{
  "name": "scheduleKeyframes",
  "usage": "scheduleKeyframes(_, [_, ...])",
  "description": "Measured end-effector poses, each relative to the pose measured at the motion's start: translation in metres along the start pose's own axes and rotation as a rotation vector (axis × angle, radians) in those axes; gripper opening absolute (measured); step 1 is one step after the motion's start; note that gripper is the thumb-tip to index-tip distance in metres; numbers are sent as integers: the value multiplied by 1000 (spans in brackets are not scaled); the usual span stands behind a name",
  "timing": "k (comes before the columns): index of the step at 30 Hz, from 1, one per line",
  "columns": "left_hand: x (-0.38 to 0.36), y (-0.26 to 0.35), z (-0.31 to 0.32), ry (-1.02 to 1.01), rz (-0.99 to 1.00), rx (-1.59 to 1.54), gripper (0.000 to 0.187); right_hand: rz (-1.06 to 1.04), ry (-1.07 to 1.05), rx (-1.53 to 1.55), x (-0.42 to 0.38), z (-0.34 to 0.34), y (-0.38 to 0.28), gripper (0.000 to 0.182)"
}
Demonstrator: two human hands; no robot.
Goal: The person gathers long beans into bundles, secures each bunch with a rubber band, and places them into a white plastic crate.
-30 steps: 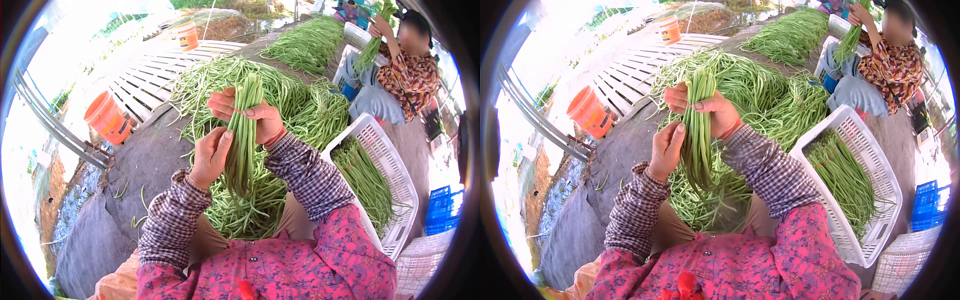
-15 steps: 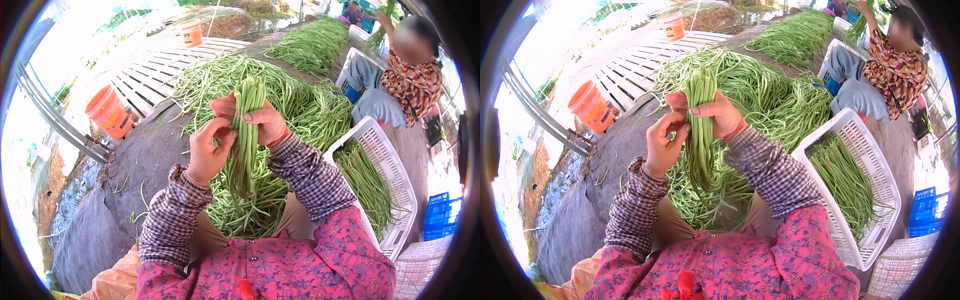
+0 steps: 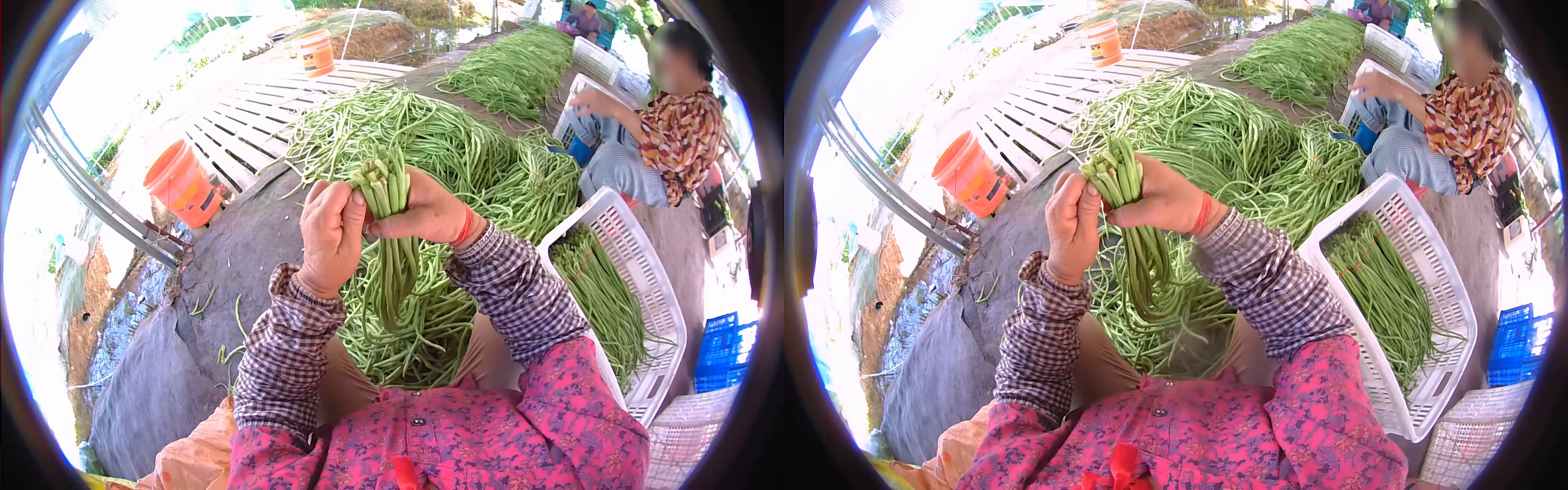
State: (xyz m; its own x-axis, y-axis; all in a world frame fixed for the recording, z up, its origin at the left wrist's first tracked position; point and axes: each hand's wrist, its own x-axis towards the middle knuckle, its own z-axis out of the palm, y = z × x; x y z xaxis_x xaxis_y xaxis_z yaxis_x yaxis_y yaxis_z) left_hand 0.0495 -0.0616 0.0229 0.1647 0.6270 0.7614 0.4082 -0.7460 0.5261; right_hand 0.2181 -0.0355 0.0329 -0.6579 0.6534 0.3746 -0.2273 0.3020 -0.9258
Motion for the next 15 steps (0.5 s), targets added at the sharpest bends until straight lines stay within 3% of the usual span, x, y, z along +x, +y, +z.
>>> scheduleKeyframes(4, [4,-7,-5,-85,-7,-204,16,-76,56,-139,-2,8,2,48])
scheduleKeyframes(6, [3,-5,-10,-100,-178,-382,16,-116,102,-348,-2,8,2,56])
scheduleKeyframes(8, [2,-1,-17,-18,-275,-467,25,-95,180,-409,-3,11,3,50])
scheduleKeyframes(11, [7,-8,-25,62,-23,-190,29,-61,237,-518,-2,13,3,47])
scheduleKeyframes(15, [13,5,-19,-59,128,-16,32,-9,176,-694,-2,6,8,48])
